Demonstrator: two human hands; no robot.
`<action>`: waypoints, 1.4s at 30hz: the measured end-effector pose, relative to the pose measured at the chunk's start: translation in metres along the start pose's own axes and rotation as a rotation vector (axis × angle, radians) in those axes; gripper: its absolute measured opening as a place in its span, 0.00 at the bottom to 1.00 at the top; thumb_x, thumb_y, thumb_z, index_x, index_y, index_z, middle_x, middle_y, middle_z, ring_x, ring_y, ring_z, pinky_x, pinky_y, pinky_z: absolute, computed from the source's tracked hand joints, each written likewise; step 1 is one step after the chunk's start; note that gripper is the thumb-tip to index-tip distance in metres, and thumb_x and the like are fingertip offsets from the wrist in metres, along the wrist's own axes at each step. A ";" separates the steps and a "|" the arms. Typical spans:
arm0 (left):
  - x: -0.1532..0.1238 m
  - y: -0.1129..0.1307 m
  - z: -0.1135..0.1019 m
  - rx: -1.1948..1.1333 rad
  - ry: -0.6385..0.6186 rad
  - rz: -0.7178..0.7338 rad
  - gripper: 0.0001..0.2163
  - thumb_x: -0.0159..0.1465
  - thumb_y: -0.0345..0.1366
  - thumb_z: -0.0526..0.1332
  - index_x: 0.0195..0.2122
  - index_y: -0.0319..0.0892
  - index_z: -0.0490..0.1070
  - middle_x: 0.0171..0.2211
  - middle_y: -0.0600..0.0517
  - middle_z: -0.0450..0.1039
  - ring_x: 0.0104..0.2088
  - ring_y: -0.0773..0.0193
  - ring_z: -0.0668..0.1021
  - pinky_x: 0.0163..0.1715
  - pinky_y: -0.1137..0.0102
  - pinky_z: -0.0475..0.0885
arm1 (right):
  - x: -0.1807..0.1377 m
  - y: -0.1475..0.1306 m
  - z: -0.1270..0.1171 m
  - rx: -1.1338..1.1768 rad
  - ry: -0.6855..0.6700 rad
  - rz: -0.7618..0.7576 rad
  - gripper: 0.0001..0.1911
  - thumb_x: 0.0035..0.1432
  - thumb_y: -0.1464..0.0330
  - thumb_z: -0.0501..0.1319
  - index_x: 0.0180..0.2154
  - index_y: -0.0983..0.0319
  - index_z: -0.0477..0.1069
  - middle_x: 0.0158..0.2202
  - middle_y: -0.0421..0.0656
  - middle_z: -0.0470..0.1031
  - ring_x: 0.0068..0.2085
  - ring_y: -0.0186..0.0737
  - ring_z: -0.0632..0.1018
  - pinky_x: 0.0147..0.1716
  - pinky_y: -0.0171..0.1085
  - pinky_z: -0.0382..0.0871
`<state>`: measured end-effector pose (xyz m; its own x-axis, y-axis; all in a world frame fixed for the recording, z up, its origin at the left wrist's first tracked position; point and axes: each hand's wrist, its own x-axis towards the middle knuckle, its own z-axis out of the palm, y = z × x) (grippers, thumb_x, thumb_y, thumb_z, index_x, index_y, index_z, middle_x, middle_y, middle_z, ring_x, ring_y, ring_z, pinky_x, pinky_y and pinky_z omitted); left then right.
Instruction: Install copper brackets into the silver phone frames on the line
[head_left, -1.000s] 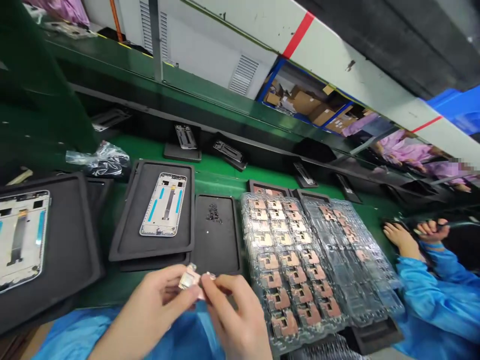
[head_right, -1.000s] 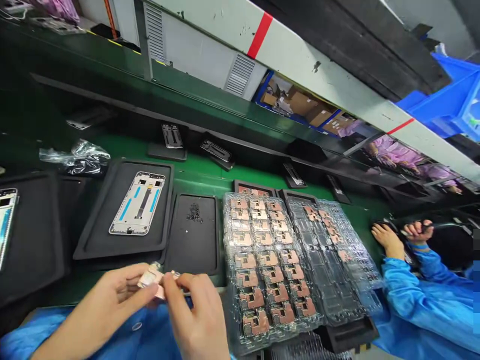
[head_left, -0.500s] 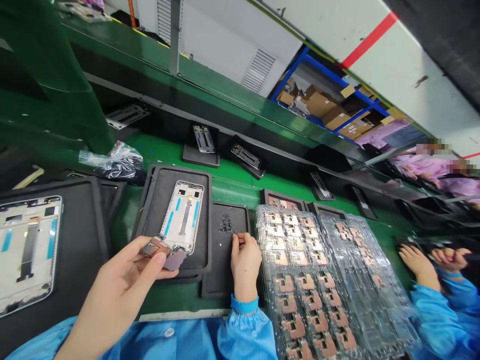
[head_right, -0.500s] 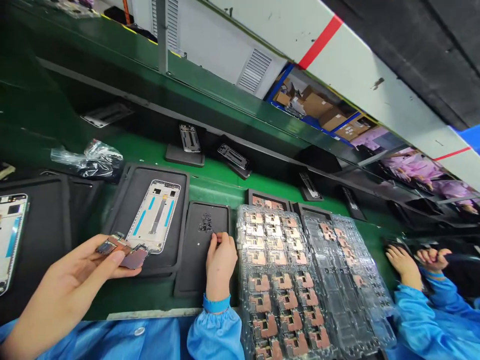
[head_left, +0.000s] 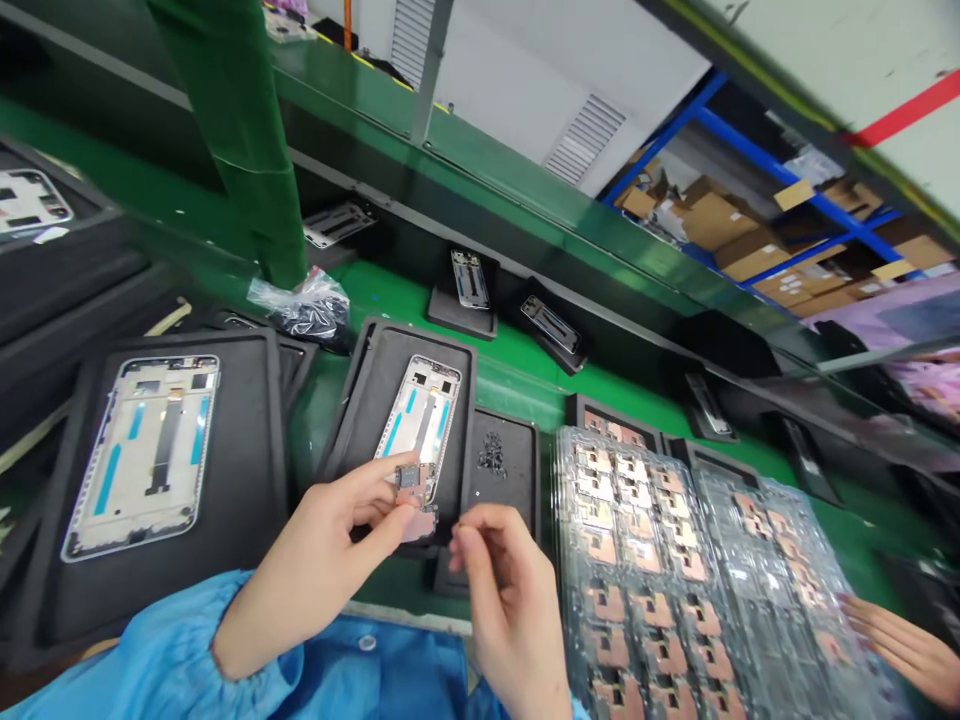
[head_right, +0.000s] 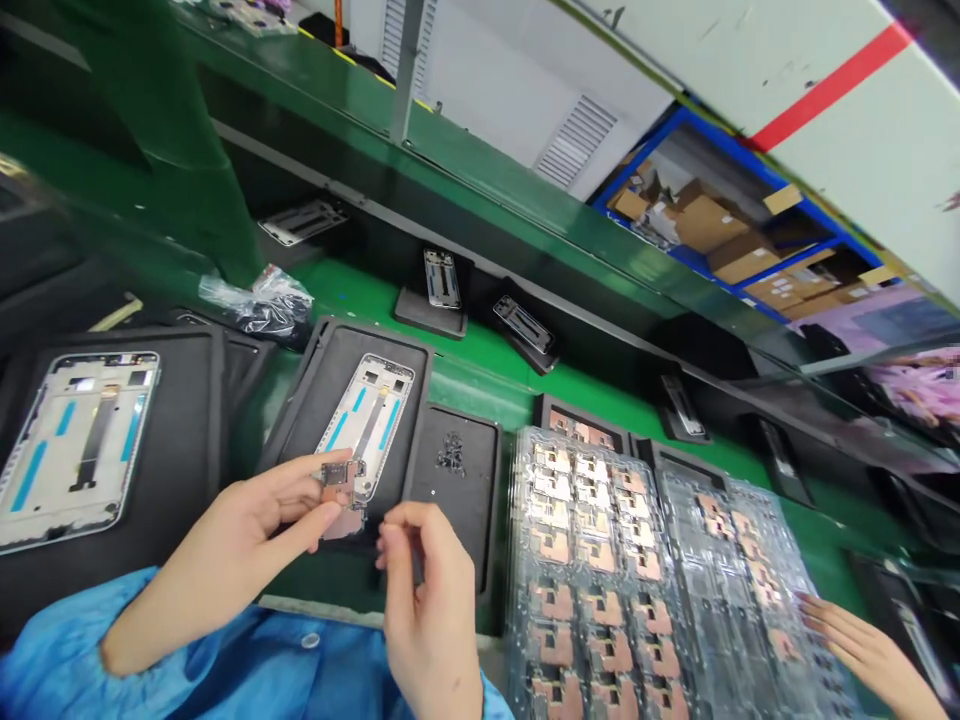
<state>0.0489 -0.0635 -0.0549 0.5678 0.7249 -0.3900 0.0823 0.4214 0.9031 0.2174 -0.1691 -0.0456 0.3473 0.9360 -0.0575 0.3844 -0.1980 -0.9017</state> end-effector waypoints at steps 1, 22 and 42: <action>0.000 0.000 0.000 0.013 -0.011 -0.004 0.26 0.70 0.46 0.63 0.65 0.40 0.65 0.44 0.48 0.83 0.46 0.57 0.85 0.48 0.70 0.80 | 0.001 -0.004 0.004 0.028 -0.005 0.009 0.05 0.72 0.65 0.57 0.46 0.57 0.69 0.34 0.41 0.78 0.32 0.37 0.80 0.34 0.33 0.77; -0.001 -0.003 -0.001 0.153 -0.032 0.093 0.24 0.73 0.46 0.60 0.67 0.48 0.67 0.46 0.54 0.83 0.47 0.60 0.84 0.50 0.71 0.78 | 0.015 -0.004 0.020 0.022 0.104 0.106 0.07 0.66 0.63 0.64 0.43 0.57 0.69 0.34 0.43 0.83 0.34 0.40 0.84 0.33 0.34 0.81; 0.003 0.008 -0.010 -0.067 -0.154 -0.081 0.27 0.70 0.41 0.63 0.68 0.36 0.64 0.33 0.52 0.81 0.33 0.64 0.81 0.27 0.76 0.76 | 0.016 -0.007 0.008 0.477 -0.118 0.274 0.13 0.63 0.61 0.70 0.41 0.59 0.69 0.31 0.40 0.80 0.25 0.33 0.79 0.27 0.31 0.75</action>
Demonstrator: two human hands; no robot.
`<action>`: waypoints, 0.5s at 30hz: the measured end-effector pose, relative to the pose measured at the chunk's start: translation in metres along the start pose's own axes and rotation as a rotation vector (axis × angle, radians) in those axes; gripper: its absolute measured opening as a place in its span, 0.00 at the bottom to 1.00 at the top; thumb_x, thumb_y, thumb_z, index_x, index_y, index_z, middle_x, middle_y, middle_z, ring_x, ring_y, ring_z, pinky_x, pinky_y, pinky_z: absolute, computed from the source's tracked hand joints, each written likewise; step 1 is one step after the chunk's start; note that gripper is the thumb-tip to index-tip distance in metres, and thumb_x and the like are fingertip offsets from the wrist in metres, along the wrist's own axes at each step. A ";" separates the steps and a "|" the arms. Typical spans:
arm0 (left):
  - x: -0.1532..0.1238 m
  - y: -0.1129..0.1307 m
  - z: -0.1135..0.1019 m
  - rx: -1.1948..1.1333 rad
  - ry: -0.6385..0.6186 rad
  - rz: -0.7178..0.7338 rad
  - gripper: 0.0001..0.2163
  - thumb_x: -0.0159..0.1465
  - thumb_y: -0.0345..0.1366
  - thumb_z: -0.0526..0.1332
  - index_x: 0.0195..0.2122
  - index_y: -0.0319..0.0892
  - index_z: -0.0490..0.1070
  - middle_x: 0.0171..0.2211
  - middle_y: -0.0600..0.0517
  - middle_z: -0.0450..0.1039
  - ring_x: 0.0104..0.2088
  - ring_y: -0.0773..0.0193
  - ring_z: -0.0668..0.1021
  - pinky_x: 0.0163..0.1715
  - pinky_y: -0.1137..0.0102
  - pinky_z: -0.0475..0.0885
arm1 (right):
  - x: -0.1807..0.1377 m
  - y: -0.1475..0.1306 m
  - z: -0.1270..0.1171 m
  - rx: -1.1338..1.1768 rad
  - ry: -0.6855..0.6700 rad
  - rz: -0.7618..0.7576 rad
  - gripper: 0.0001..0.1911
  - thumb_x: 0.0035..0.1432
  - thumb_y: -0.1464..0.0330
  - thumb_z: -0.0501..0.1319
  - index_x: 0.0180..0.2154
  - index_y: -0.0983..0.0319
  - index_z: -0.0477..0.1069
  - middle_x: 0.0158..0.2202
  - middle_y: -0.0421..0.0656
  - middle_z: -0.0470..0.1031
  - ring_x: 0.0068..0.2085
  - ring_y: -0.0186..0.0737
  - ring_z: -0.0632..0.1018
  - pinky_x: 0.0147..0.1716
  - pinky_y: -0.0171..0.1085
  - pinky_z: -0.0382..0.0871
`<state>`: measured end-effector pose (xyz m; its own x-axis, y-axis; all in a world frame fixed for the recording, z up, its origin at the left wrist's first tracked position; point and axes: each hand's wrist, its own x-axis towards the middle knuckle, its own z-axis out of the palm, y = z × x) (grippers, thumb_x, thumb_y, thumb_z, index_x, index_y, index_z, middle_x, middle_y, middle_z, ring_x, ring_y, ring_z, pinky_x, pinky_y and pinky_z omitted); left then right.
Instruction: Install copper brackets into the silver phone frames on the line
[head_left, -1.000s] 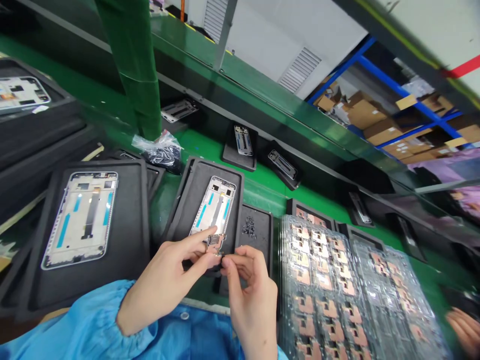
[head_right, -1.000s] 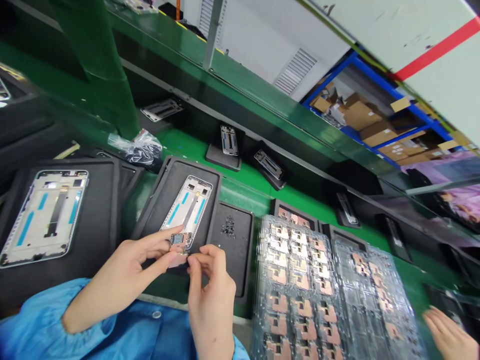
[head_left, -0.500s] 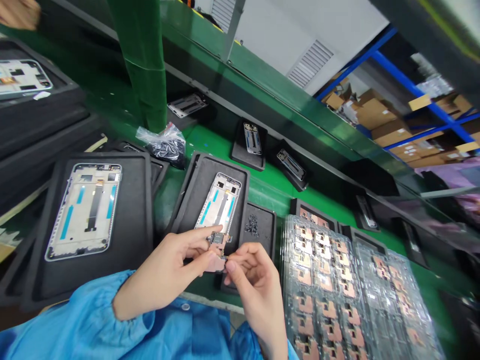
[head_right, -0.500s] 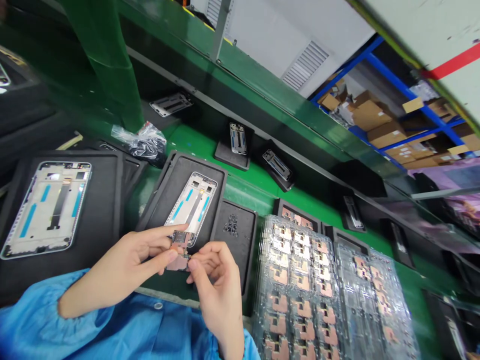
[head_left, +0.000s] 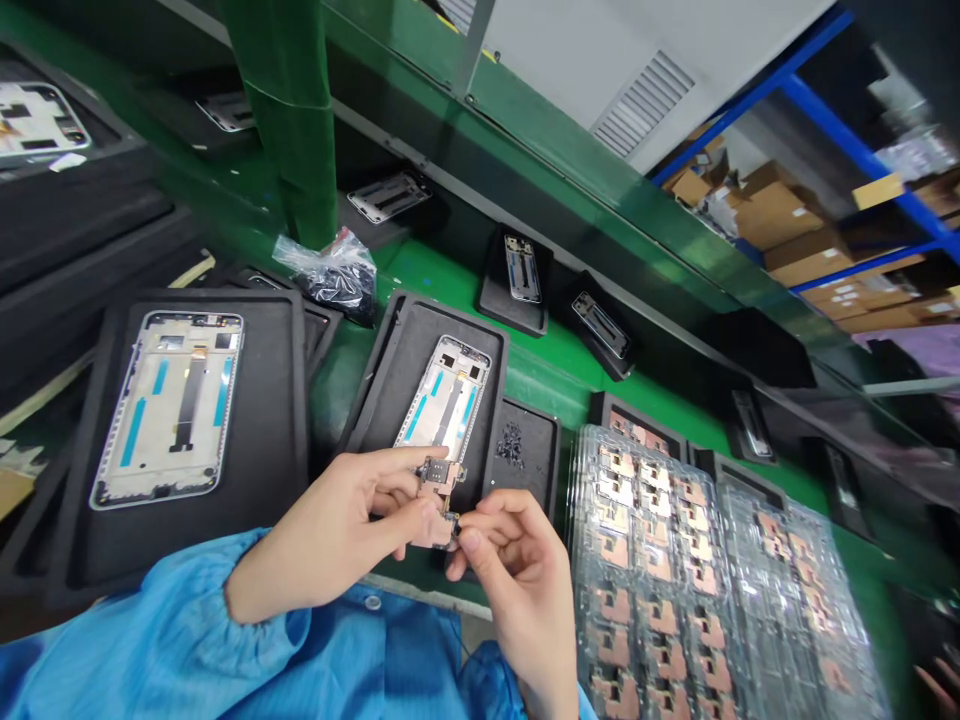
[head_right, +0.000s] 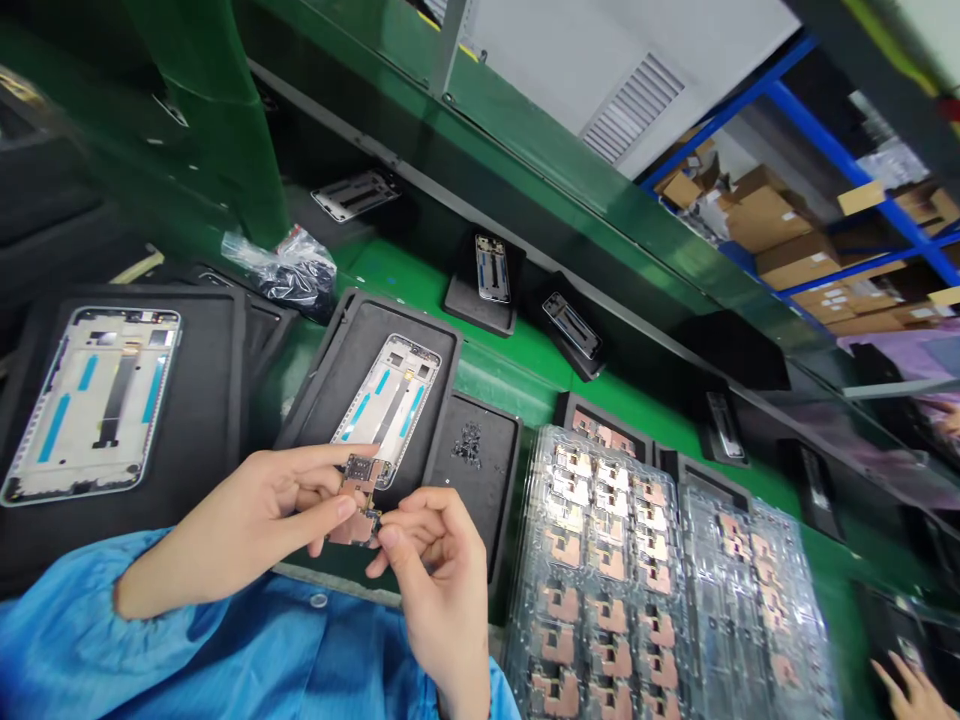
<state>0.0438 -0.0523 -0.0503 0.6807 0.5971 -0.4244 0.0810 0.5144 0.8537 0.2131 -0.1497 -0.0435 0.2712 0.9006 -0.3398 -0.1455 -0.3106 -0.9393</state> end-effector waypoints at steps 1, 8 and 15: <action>0.000 0.001 0.000 -0.004 0.000 -0.003 0.27 0.70 0.40 0.63 0.67 0.36 0.64 0.32 0.51 0.81 0.32 0.64 0.81 0.27 0.76 0.76 | -0.001 -0.001 -0.001 -0.002 -0.003 0.007 0.12 0.64 0.61 0.70 0.41 0.59 0.69 0.31 0.40 0.81 0.25 0.33 0.80 0.28 0.31 0.74; 0.001 0.004 0.001 -0.027 0.024 -0.013 0.27 0.69 0.40 0.64 0.67 0.35 0.65 0.32 0.51 0.82 0.32 0.64 0.81 0.27 0.76 0.76 | -0.002 -0.005 -0.002 0.008 0.002 0.043 0.12 0.63 0.61 0.70 0.42 0.59 0.71 0.33 0.41 0.81 0.25 0.33 0.80 0.28 0.31 0.75; 0.002 0.000 0.000 -0.017 0.011 0.005 0.26 0.70 0.40 0.63 0.67 0.38 0.65 0.34 0.52 0.83 0.35 0.65 0.83 0.28 0.78 0.76 | 0.001 -0.004 0.002 0.012 -0.006 0.057 0.11 0.63 0.62 0.70 0.40 0.59 0.70 0.29 0.38 0.78 0.26 0.30 0.78 0.27 0.27 0.74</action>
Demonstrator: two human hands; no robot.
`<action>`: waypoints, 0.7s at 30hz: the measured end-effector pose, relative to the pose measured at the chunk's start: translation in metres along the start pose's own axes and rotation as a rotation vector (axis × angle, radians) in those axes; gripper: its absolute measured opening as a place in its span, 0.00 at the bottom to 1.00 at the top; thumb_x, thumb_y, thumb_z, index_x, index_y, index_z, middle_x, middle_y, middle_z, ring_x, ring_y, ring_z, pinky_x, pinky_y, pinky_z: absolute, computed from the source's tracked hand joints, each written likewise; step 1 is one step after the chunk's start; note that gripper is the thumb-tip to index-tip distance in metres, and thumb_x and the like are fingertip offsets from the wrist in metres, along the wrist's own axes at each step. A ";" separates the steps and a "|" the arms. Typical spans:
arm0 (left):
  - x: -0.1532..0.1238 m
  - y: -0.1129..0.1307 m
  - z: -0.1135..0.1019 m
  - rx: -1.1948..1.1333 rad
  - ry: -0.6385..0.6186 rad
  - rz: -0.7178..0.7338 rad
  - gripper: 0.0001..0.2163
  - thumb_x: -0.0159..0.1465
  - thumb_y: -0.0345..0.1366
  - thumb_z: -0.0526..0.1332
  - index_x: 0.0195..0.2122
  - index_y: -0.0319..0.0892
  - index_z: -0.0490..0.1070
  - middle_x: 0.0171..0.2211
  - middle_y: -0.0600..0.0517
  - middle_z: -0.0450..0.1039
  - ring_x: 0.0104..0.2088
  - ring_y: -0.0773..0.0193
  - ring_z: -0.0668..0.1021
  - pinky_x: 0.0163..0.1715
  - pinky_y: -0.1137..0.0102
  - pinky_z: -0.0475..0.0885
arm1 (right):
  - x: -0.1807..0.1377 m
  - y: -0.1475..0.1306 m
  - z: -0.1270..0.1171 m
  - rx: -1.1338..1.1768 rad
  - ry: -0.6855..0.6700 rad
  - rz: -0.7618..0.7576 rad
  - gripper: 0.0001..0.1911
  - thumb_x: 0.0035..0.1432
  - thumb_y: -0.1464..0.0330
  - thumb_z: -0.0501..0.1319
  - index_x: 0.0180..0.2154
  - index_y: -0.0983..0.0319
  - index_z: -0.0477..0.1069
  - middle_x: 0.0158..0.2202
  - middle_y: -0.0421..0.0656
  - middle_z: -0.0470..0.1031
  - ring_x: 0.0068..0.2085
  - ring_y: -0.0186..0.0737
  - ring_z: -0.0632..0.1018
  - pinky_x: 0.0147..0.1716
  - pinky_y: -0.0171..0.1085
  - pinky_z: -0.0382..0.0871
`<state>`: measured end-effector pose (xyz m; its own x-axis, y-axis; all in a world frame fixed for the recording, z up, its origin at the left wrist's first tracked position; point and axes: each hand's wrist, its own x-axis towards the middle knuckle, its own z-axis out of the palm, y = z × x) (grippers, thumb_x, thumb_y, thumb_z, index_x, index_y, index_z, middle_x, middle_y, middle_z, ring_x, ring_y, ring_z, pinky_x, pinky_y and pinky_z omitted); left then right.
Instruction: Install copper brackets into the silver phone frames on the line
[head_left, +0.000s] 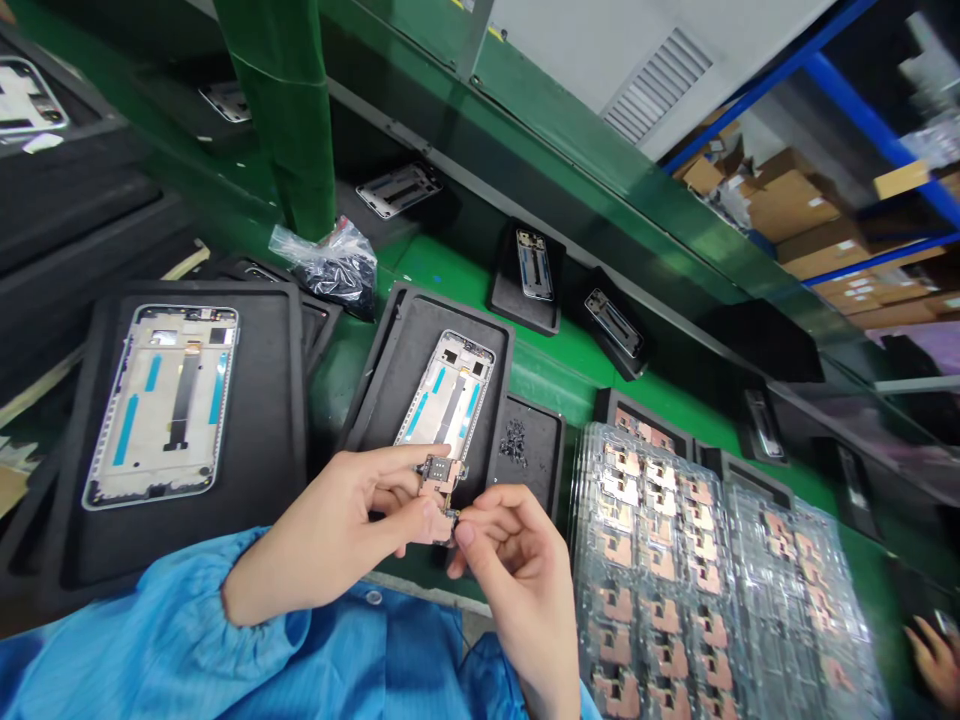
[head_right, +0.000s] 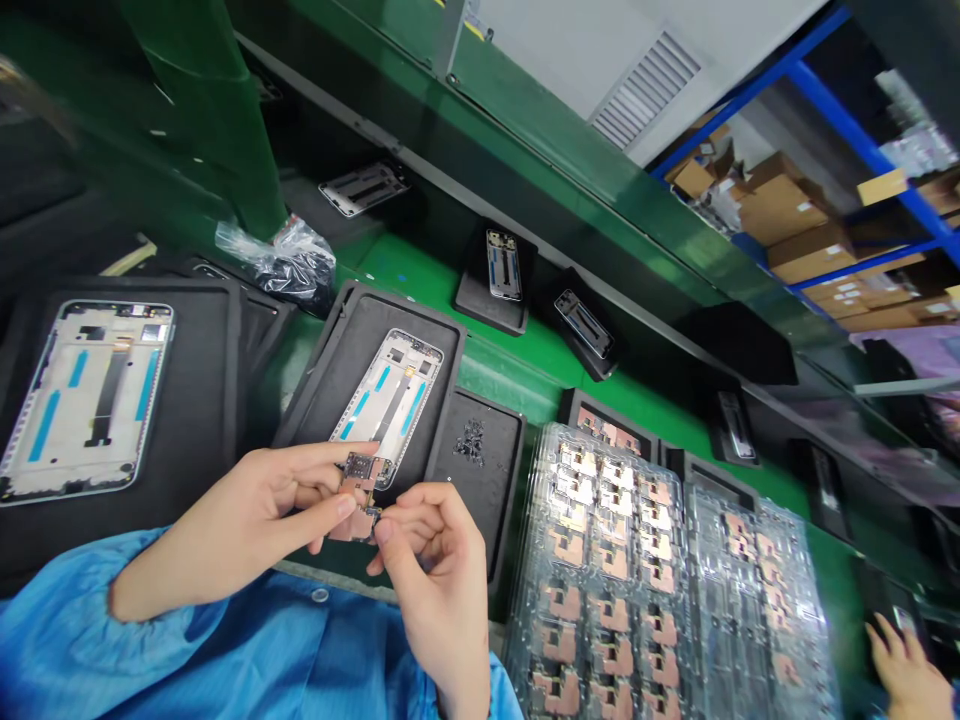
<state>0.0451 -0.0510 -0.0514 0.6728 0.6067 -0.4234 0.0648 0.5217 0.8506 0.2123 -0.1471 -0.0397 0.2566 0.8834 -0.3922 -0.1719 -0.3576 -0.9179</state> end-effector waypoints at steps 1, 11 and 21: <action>0.000 -0.001 0.000 0.009 -0.003 0.006 0.26 0.70 0.40 0.64 0.67 0.39 0.65 0.35 0.52 0.83 0.35 0.65 0.83 0.29 0.78 0.76 | 0.001 0.000 0.001 -0.013 0.004 -0.002 0.11 0.63 0.62 0.70 0.40 0.59 0.70 0.29 0.38 0.78 0.26 0.30 0.78 0.27 0.27 0.74; -0.002 -0.001 -0.002 0.018 0.017 0.001 0.26 0.69 0.40 0.65 0.66 0.38 0.68 0.35 0.51 0.83 0.32 0.65 0.83 0.27 0.77 0.77 | 0.005 0.004 0.001 0.007 0.014 -0.034 0.14 0.64 0.64 0.70 0.36 0.58 0.65 0.28 0.35 0.74 0.26 0.28 0.74 0.27 0.27 0.69; 0.000 0.000 -0.002 -0.043 0.002 -0.035 0.25 0.69 0.40 0.65 0.65 0.38 0.68 0.34 0.50 0.83 0.33 0.63 0.83 0.26 0.76 0.76 | 0.004 0.001 0.000 0.074 -0.063 0.008 0.11 0.65 0.63 0.68 0.41 0.59 0.68 0.32 0.38 0.77 0.27 0.30 0.78 0.28 0.29 0.72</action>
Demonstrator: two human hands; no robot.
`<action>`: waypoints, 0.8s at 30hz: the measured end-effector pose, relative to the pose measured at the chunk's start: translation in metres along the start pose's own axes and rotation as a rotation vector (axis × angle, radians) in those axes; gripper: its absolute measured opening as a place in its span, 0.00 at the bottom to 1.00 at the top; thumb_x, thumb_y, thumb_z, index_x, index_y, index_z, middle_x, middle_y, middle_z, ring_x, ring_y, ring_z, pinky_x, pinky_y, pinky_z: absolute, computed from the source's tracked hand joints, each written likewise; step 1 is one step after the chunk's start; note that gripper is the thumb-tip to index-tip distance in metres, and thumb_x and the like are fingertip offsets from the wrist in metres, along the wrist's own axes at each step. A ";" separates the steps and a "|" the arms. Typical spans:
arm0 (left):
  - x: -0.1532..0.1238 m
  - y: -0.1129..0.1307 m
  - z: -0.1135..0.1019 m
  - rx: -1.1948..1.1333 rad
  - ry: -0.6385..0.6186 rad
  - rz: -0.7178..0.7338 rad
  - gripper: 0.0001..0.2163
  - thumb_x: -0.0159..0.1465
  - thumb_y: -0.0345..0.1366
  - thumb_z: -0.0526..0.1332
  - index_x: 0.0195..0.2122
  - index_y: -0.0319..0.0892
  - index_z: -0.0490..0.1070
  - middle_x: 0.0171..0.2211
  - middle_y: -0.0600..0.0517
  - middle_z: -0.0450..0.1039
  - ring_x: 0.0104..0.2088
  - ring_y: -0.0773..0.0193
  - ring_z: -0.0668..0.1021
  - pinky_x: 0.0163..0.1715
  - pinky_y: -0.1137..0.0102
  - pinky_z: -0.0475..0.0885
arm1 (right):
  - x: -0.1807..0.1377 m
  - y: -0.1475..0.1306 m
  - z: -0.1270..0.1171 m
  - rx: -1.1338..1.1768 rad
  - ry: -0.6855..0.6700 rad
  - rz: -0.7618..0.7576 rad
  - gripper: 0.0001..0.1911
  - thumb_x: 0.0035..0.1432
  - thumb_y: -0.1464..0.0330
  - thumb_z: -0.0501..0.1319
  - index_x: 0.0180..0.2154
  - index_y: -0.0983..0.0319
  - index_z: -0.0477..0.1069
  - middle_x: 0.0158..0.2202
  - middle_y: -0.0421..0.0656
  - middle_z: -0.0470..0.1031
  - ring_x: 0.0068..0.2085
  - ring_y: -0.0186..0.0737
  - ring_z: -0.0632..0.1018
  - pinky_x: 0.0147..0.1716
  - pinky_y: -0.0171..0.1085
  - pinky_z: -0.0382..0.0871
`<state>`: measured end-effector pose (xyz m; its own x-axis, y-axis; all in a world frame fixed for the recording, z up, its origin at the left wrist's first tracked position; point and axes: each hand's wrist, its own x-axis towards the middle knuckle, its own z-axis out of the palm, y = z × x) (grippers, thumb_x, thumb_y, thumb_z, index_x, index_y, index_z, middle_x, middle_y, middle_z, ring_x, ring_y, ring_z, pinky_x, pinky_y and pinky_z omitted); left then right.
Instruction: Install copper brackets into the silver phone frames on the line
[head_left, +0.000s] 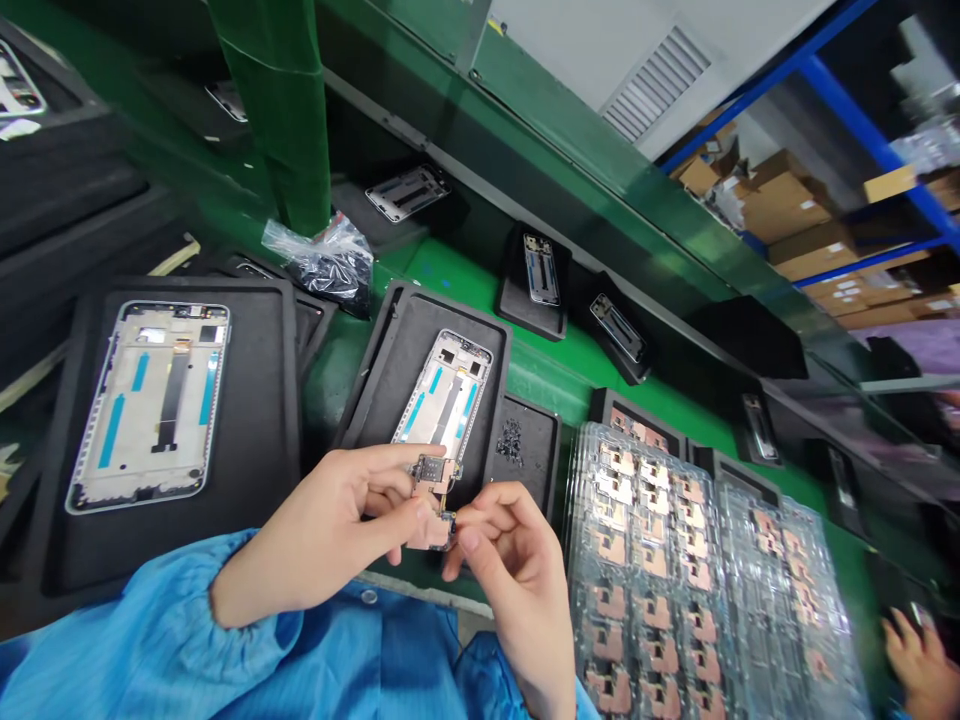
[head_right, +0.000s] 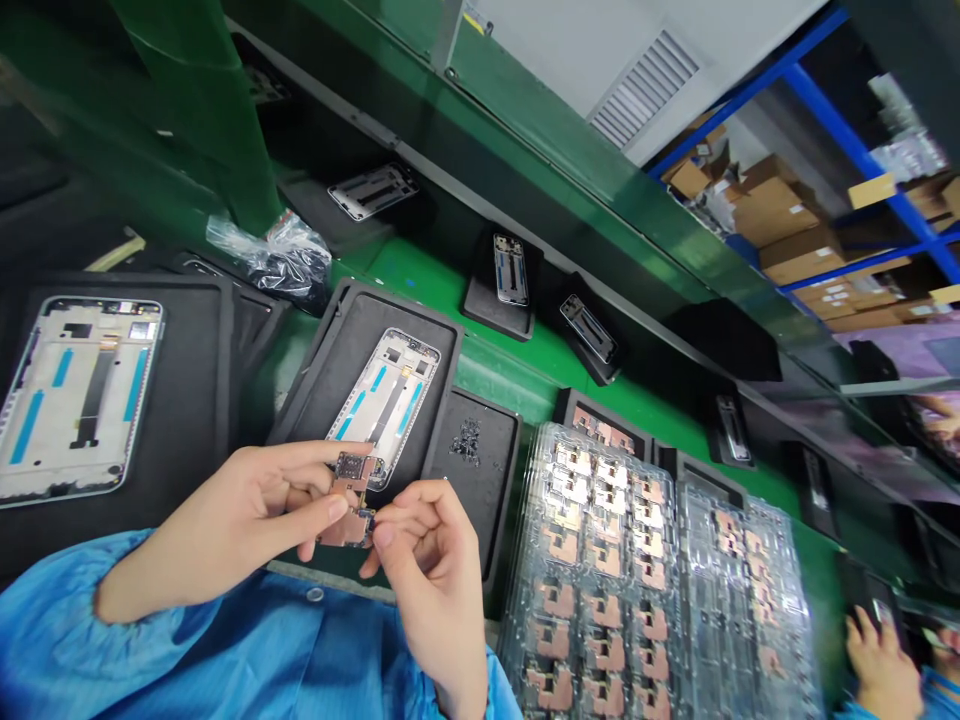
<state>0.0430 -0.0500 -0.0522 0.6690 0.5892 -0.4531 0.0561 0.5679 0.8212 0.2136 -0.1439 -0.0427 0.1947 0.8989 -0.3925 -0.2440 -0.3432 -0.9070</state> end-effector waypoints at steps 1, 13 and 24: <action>0.000 0.000 0.000 0.005 0.000 0.000 0.25 0.69 0.39 0.65 0.65 0.38 0.68 0.34 0.50 0.83 0.32 0.64 0.82 0.26 0.76 0.76 | 0.001 0.002 0.003 -0.014 0.012 0.001 0.12 0.65 0.63 0.69 0.40 0.59 0.68 0.31 0.37 0.76 0.26 0.29 0.76 0.27 0.28 0.71; -0.001 0.017 0.028 -0.628 -0.060 -0.039 0.15 0.59 0.37 0.73 0.44 0.39 0.74 0.31 0.51 0.79 0.33 0.66 0.79 0.33 0.74 0.73 | 0.004 -0.004 -0.003 -0.234 0.057 -0.666 0.23 0.58 0.57 0.73 0.50 0.54 0.69 0.50 0.48 0.79 0.47 0.45 0.82 0.46 0.42 0.78; 0.049 0.031 0.028 0.896 0.265 0.546 0.19 0.76 0.35 0.49 0.63 0.40 0.69 0.63 0.38 0.71 0.66 0.43 0.69 0.65 0.45 0.61 | 0.032 -0.021 -0.023 0.190 0.510 -0.904 0.18 0.64 0.55 0.69 0.51 0.55 0.74 0.46 0.45 0.82 0.47 0.42 0.83 0.47 0.42 0.77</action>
<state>0.0984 -0.0192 -0.0392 0.5924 0.8018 0.0785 0.3927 -0.3725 0.8408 0.2465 -0.1138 -0.0399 0.7440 0.5628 0.3601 0.0552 0.4853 -0.8726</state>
